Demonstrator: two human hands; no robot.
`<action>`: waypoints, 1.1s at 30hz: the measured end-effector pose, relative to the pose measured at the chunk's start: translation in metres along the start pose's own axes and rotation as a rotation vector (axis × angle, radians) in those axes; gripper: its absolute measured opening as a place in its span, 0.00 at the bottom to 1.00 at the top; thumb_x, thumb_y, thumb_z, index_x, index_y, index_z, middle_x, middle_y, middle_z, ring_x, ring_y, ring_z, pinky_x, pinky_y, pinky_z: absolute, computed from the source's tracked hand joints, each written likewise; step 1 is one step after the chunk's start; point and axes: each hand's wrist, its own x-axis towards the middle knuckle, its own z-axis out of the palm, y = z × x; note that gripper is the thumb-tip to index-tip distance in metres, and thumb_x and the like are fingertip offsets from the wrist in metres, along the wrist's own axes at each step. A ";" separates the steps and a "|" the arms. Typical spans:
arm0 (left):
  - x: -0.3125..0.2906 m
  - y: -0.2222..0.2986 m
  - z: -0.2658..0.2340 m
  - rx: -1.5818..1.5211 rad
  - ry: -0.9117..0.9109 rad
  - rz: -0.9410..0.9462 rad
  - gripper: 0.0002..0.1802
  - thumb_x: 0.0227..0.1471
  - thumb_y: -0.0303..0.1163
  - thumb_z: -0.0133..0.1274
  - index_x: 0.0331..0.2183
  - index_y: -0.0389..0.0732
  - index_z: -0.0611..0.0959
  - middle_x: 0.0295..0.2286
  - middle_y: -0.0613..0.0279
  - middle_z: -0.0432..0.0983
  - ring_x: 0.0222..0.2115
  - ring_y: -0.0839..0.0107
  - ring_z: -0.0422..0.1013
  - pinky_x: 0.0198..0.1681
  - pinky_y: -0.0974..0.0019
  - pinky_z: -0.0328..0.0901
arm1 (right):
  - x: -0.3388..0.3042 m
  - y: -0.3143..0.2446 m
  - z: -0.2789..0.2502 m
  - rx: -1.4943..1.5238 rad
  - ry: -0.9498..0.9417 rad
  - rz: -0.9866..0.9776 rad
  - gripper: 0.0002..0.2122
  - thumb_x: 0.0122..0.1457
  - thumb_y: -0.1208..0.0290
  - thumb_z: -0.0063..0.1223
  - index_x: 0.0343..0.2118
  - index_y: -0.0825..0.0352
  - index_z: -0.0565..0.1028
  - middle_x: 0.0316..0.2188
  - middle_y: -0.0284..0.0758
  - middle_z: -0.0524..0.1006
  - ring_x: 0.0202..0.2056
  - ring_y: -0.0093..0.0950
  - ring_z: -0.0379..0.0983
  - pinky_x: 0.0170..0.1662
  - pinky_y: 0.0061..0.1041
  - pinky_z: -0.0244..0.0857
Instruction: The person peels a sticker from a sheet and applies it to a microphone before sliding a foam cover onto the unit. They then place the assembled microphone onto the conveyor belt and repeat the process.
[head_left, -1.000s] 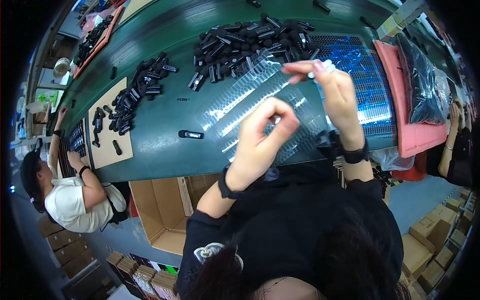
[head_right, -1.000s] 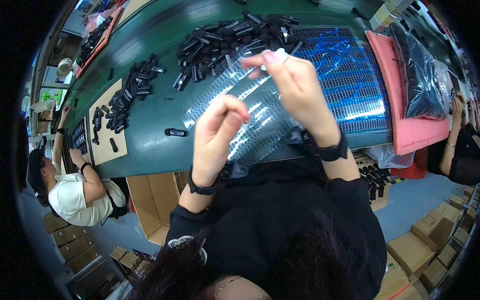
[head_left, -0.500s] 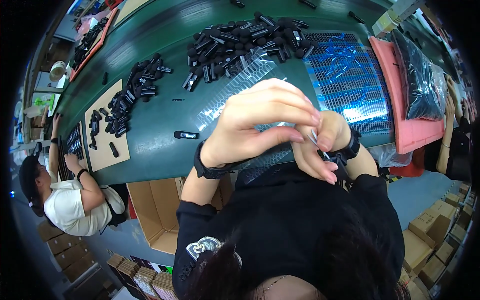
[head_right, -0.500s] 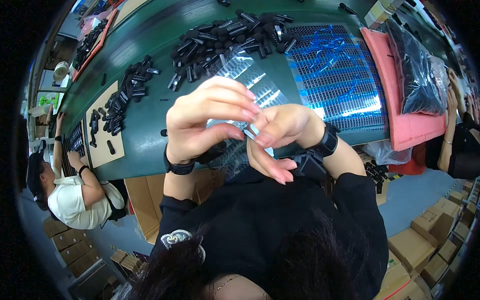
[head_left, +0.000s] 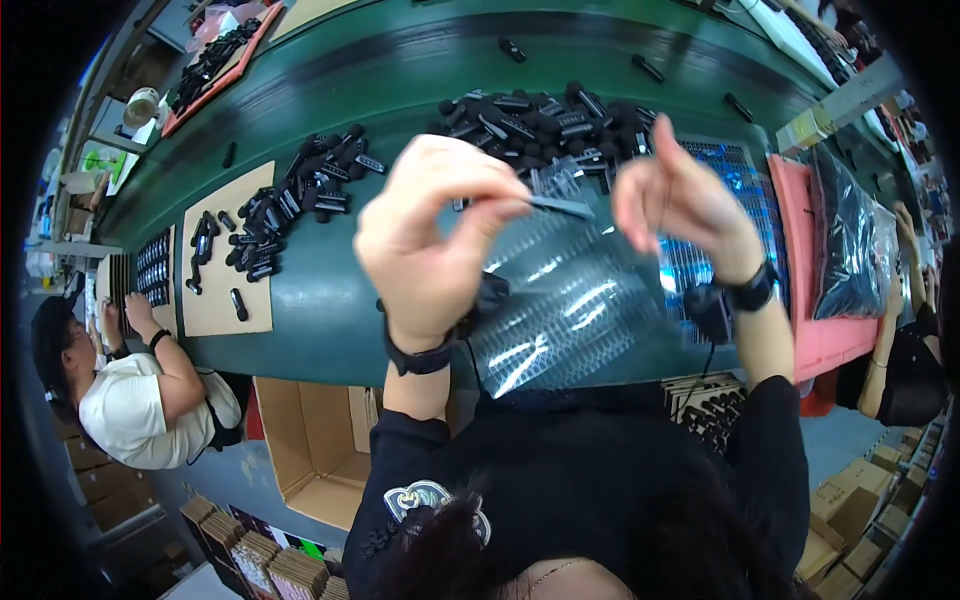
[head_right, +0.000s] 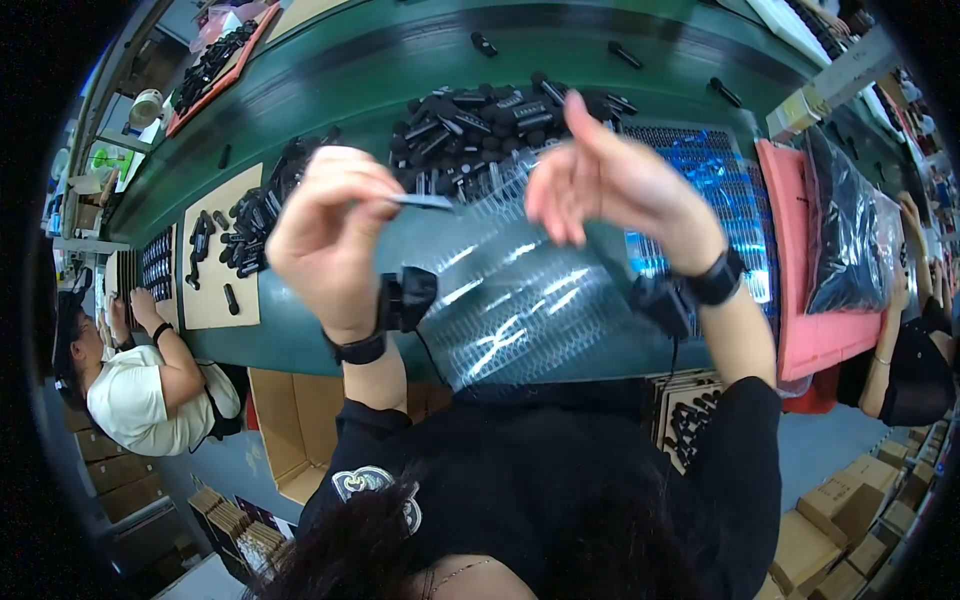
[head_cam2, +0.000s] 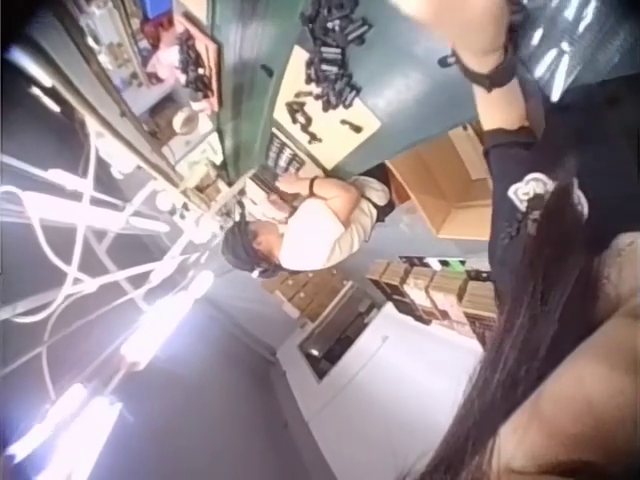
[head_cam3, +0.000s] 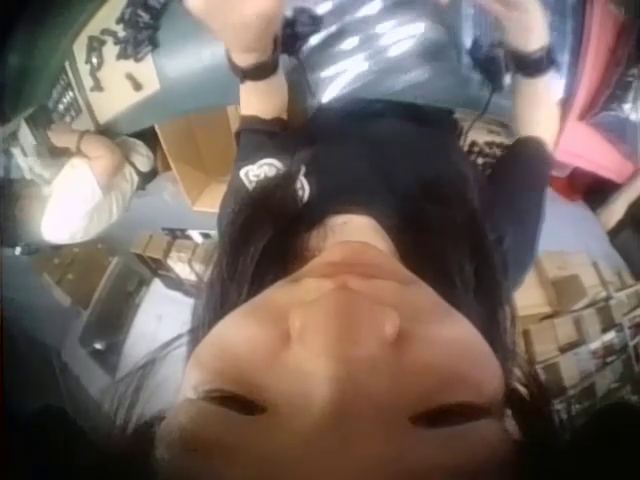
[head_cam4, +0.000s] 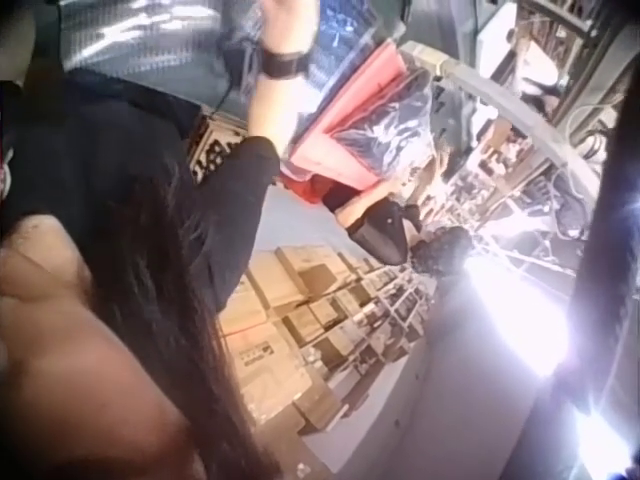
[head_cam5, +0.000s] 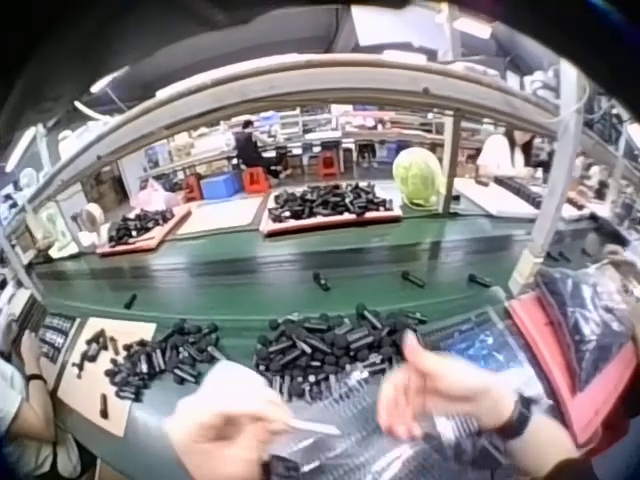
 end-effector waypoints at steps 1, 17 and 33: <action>0.007 -0.003 -0.008 0.063 0.078 -0.015 0.08 0.32 0.18 0.55 0.23 0.36 0.77 0.20 0.63 0.71 0.24 0.73 0.66 0.29 0.73 0.60 | 0.014 -0.019 -0.010 -0.304 0.141 -0.007 0.31 0.55 0.45 0.24 0.24 0.74 0.72 0.17 0.36 0.72 0.16 0.24 0.68 0.20 0.14 0.61; 0.030 -0.028 -0.042 0.221 0.141 -0.510 0.33 0.35 0.15 0.52 0.47 0.34 0.61 0.20 0.64 0.69 0.23 0.80 0.63 0.29 0.80 0.56 | 0.304 -0.026 -0.163 -1.497 0.448 0.507 0.12 0.46 0.70 0.47 0.29 0.75 0.73 0.27 0.45 0.74 0.32 0.41 0.71 0.36 0.33 0.65; 0.032 -0.029 -0.042 -0.069 0.125 -0.532 0.42 0.33 0.15 0.52 0.51 0.31 0.51 0.16 0.63 0.68 0.19 0.78 0.63 0.25 0.80 0.57 | 0.099 -0.022 0.001 -0.425 0.389 -0.414 0.11 0.56 0.70 0.38 0.34 0.73 0.70 0.23 0.39 0.72 0.15 0.17 0.66 0.22 0.15 0.67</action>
